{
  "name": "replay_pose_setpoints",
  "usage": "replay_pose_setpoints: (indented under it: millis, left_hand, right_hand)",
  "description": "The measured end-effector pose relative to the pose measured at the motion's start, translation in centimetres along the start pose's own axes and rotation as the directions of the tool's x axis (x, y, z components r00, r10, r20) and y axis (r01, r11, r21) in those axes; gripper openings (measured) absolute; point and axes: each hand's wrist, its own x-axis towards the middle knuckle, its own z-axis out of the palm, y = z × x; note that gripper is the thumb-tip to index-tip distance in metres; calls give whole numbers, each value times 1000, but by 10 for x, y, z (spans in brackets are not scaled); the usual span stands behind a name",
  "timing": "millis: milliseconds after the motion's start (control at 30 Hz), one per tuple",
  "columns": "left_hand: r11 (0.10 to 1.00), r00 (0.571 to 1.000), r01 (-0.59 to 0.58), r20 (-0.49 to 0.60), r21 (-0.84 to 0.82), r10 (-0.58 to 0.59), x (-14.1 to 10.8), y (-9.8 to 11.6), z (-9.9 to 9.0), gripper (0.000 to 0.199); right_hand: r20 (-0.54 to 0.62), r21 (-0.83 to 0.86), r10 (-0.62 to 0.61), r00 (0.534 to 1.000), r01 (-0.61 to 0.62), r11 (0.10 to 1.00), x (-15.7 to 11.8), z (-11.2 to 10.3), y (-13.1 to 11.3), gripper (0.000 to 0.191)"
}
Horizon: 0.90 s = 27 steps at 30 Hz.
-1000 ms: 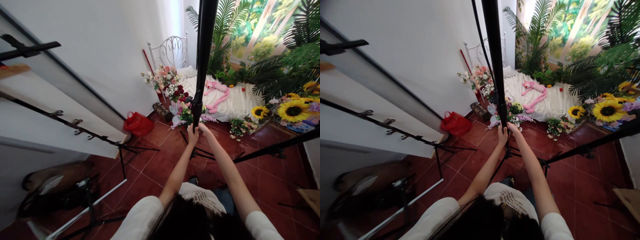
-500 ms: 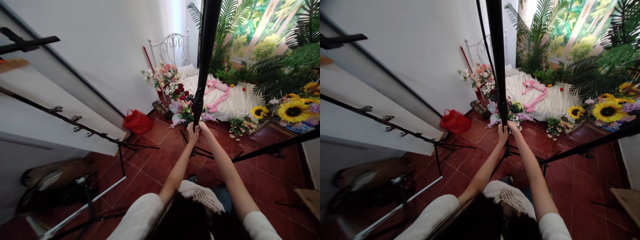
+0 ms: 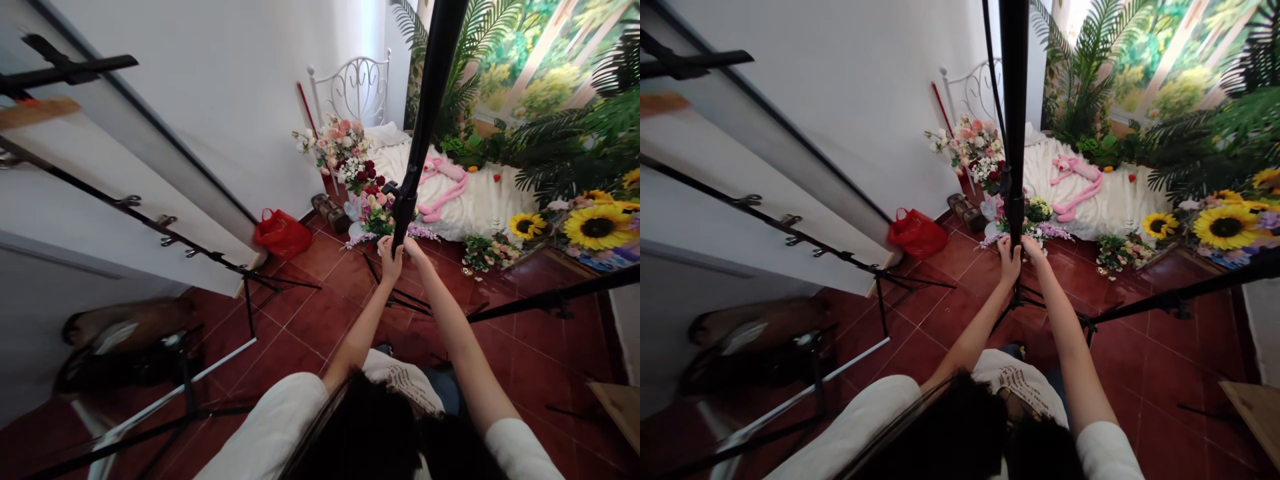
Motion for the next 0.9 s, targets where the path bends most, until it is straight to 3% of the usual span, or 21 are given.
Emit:
replay_pose_setpoints:
  millis: [200,367,433,533,567,667,733,800,900]
  left_hand:
    - [1000,998,-15,69,12,14,1,-7,0,52]
    - [998,1000,11,-4,67,-11,-22,-8,5,49]
    - [996,999,34,-38,85,-31,-36,-12,5,52]
    - [985,993,109,-63,136,-102,-59,-29,2,57]
    - [976,988,148,-63,160,-140,-69,-36,1,58]
    - [921,949,310,-27,237,-313,-102,-61,5,68]
    - [829,871,466,8,309,-492,-124,-74,17,73]
    - [754,787,543,89,370,-611,-140,-79,38,74]
    - [768,704,542,316,341,-636,-150,-65,87,68]
  right_hand:
    - [-72,18,3,997,-2,1000,-5,4,-1,14]
    - [-147,26,5,989,-2,1000,-11,-1,8,21]
    - [-96,37,-6,995,10,999,-18,-14,14,20]
    - [38,49,27,999,-29,998,-36,-50,29,17]
    - [29,45,51,998,-53,998,-44,-66,35,17]
    - [-160,79,56,986,-43,996,-72,-120,57,12]
    - [-282,113,55,958,-23,993,-93,-157,71,11]
    - [-385,134,77,920,-27,991,-117,-192,82,13]
    - [-509,172,95,855,-7,985,-157,-239,91,16]
